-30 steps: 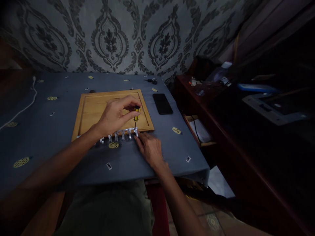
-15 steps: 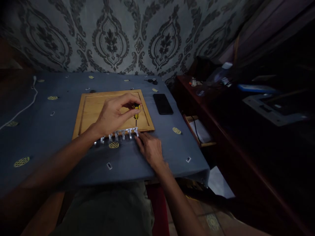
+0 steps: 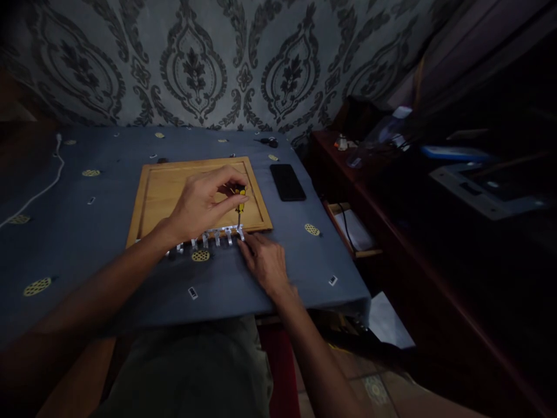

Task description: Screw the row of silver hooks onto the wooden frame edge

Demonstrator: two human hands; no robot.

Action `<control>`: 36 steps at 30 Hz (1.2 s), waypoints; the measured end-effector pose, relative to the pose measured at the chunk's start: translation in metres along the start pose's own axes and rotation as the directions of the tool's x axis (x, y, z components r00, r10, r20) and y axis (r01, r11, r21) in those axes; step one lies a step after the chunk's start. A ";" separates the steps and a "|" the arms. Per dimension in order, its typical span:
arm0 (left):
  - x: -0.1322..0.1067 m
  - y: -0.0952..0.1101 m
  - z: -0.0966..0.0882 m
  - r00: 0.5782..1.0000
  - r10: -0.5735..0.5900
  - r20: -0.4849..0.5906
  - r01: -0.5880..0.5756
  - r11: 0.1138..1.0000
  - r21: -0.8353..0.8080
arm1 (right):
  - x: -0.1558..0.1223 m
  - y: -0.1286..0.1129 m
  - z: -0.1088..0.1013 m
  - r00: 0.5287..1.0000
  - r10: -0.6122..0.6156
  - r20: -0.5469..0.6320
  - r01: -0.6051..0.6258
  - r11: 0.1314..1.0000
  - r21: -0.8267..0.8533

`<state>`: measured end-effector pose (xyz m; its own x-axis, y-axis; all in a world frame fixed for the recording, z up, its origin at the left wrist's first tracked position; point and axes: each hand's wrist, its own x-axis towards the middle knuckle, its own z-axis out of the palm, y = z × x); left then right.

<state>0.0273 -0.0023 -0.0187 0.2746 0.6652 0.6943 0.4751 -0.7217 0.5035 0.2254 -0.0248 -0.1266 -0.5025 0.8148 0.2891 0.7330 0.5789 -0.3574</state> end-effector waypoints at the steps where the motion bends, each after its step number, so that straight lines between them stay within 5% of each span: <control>1: 0.000 0.000 0.000 1.000 -0.005 0.000 0.005 1.000 0.002 | 0.000 0.000 0.000 1.000 -0.002 0.004 0.002 1.000 0.002; 36: 0.002 -0.007 -0.002 0.994 0.042 0.106 -0.046 0.998 0.039 | 0.001 -0.002 -0.003 1.000 0.001 0.007 0.000 1.000 -0.019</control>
<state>0.0227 0.0030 -0.0197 0.3811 0.6510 0.6565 0.4944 -0.7435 0.4503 0.2248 -0.0257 -0.1228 -0.5052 0.8153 0.2829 0.7417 0.5778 -0.3407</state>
